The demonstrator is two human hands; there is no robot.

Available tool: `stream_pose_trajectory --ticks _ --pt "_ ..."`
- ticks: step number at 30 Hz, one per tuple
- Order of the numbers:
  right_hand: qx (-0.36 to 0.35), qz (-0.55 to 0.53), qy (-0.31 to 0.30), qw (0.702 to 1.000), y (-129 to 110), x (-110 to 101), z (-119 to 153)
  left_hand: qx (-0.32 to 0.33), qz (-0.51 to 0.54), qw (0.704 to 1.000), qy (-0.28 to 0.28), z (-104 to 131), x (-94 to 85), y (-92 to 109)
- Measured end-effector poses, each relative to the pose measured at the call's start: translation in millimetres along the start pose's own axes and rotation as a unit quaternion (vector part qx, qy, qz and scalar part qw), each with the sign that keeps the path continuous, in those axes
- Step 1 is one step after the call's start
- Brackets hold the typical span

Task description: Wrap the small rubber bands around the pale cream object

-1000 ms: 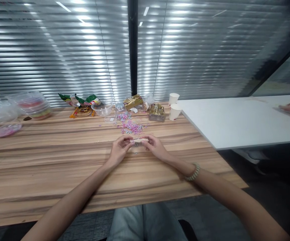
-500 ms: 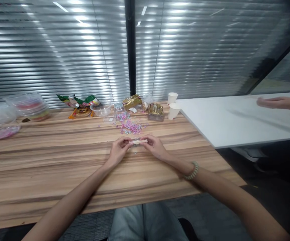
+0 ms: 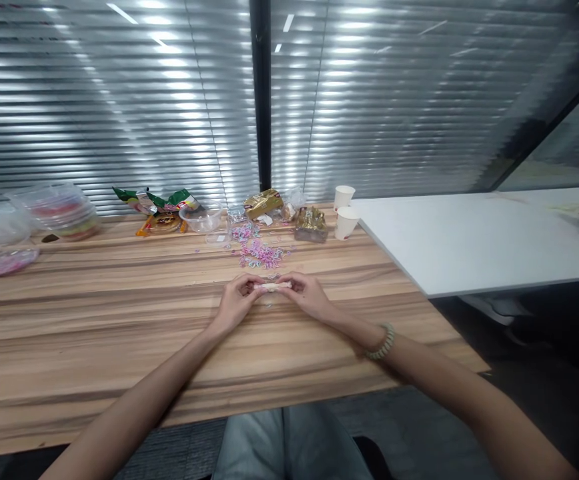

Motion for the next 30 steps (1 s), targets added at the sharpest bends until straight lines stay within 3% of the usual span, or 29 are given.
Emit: stream_pose_trajectory --ticks 11,30 --pt "0.02 -0.04 0.001 0.999 3.4 1.0 0.5 -0.037 -0.016 0.999 -0.014 2.1 4.0 2.1" --pt "0.023 -0.02 -0.01 0.999 3.6 2.7 0.8 -0.027 -0.024 0.999 -0.024 3.4 5.9 5.2"
Point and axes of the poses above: each hand's wrist, its own z-axis away from the middle knuckle, its own x-axis out of the palm, y = z × x, the point moved 10 cm from there along -z, towards the middle knuckle, and after that the axes turned 1 degree about -x, right-handed, at the moved point
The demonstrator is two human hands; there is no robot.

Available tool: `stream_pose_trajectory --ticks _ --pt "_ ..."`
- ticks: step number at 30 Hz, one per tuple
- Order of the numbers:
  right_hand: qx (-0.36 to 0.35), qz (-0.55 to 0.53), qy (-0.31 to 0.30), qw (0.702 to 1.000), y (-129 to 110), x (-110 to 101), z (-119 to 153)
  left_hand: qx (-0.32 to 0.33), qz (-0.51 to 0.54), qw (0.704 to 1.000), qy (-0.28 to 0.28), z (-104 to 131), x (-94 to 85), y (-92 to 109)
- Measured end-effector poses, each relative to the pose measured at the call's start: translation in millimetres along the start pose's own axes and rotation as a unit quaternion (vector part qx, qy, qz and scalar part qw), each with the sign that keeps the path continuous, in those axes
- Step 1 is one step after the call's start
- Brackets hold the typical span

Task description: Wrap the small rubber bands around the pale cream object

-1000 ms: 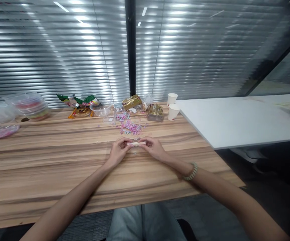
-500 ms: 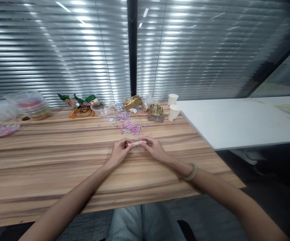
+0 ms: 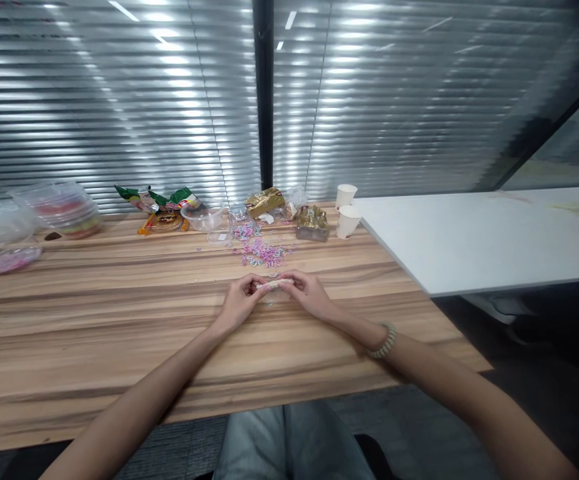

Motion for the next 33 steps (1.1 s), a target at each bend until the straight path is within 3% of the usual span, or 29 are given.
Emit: stream_pose_trajectory --ticks 33 --pt "-0.019 0.019 0.003 1.0 -1.6 0.3 0.0 -0.009 0.026 1.0 0.003 -4.0 -2.7 -7.7"
Point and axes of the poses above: each hand's wrist, its own z-axis away from the middle knuckle, its own x-axis out of the palm, y = z × x, the point moved 10 cm from there along -z, towards the middle knuckle, and after that the axes turned 1 degree about -x, right-handed, at the moved point
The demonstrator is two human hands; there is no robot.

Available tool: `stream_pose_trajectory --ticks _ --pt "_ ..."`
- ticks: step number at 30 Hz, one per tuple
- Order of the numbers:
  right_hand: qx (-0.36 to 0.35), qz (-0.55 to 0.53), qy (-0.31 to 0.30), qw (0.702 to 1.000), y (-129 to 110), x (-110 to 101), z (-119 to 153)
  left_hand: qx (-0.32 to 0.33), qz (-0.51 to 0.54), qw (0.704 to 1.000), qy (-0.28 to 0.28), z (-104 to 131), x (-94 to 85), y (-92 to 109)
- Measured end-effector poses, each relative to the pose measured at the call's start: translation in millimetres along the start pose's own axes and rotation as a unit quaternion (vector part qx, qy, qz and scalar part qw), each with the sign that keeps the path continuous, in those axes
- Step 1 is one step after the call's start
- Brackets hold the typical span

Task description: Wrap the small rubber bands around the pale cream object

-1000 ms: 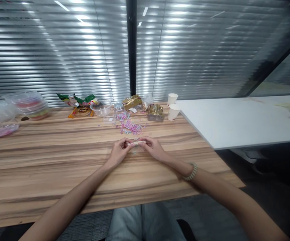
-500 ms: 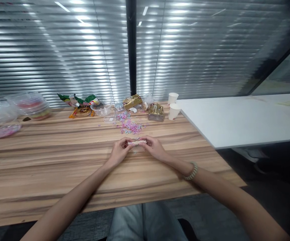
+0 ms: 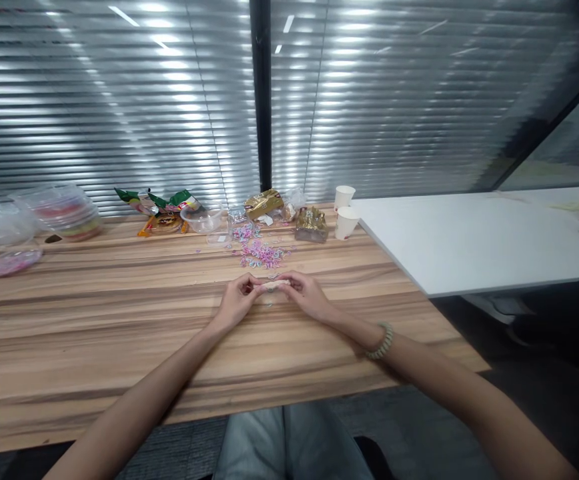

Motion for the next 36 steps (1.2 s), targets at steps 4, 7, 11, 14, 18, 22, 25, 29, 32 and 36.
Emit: stream_pose_trajectory --ticks 4,7,11,14,18,22,25,29,32,36 --pt "-0.016 0.011 0.013 1.0 -4 -4 -1 -0.001 0.005 1.0 0.0 -1 1.1 -2" --pt "-0.031 0.023 0.022 0.999 -9 -6 -1 -0.002 0.006 1.0 0.005 -1 -0.3 -3" --pt "-0.022 0.017 0.029 0.999 -6 -7 -1 -0.01 -0.002 1.0 0.022 -2 -5.0 -3" --pt "0.006 -0.011 0.026 1.0 1 -5 -1 -0.02 -0.006 0.999 0.033 -2 -7.9 -1" --pt "0.019 -0.037 0.009 0.999 5 -1 -1 -0.024 -0.007 0.999 0.031 -2 -8.7 3" --pt "0.019 -0.012 0.003 1.0 6 -2 -1 -0.024 0.001 1.0 0.016 -1 -6.1 4" --pt "0.012 0.011 0.021 1.0 5 -6 -2 -0.021 0.01 1.0 0.006 -1 -3.7 3" --pt "-0.004 0.021 0.049 0.999 2 -11 -2 -0.019 0.007 1.0 0.001 -1 -2.6 3" --pt "-0.014 0.019 0.052 0.998 1 -11 -2 -0.023 -0.003 1.0 0.006 -1 -4.1 2" --pt "-0.013 0.023 0.046 0.999 3 -11 -2 -0.034 0.028 0.999 0.0 -1 -2.1 0"
Point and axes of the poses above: each hand's wrist, its own z-axis away from the middle knuckle, its own x-axis out of the palm, y = z × x, the point moved 10 cm from there along -z, towards the middle knuckle, and after that the axes turned 1 degree about -x, right-handed, at the moved point
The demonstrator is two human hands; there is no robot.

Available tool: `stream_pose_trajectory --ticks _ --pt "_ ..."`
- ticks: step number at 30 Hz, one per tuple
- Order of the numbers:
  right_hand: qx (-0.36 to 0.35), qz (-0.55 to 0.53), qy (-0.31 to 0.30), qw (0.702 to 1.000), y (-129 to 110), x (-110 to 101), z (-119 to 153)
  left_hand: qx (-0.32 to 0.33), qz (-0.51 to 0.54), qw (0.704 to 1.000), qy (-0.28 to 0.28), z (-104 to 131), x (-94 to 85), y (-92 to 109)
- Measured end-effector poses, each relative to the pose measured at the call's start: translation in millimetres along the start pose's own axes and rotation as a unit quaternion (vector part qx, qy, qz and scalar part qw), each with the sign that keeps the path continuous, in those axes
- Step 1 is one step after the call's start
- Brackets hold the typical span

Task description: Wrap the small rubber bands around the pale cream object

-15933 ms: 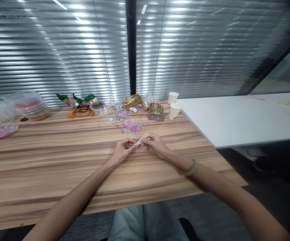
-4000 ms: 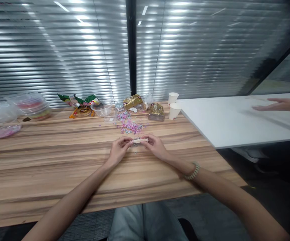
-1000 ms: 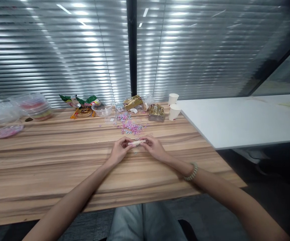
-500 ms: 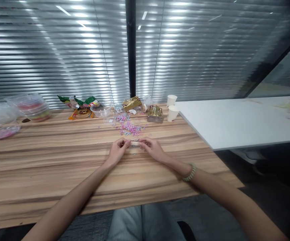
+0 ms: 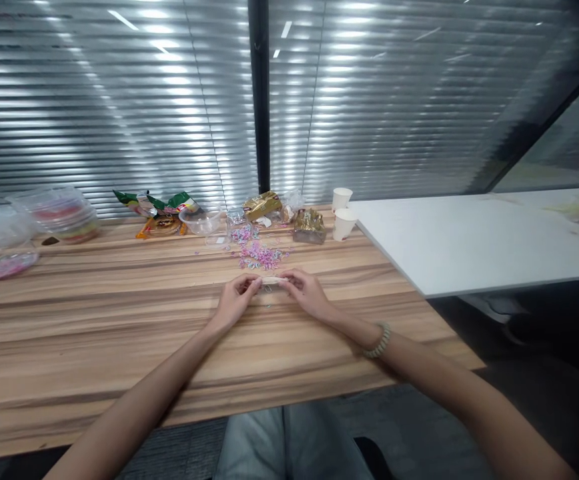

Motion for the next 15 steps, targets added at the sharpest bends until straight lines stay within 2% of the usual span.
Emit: stream_pose_trajectory --ticks 6,15 --pt "0.011 -0.018 -0.02 1.0 2 2 0 -0.01 0.025 1.0 -0.014 0 4.5 -4" --pt "0.085 -0.168 -0.067 0.98 11 14 -1 -0.004 0.064 0.998 -0.028 -1 4.5 -3"
Point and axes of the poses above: each hand's wrist, its own z-axis away from the middle knuckle, its own x-axis out of the palm, y = z × x, the point moved 10 cm from there along -z, towards the middle knuckle, and after that the axes turned 1 degree about -x, right-handed, at the moved point
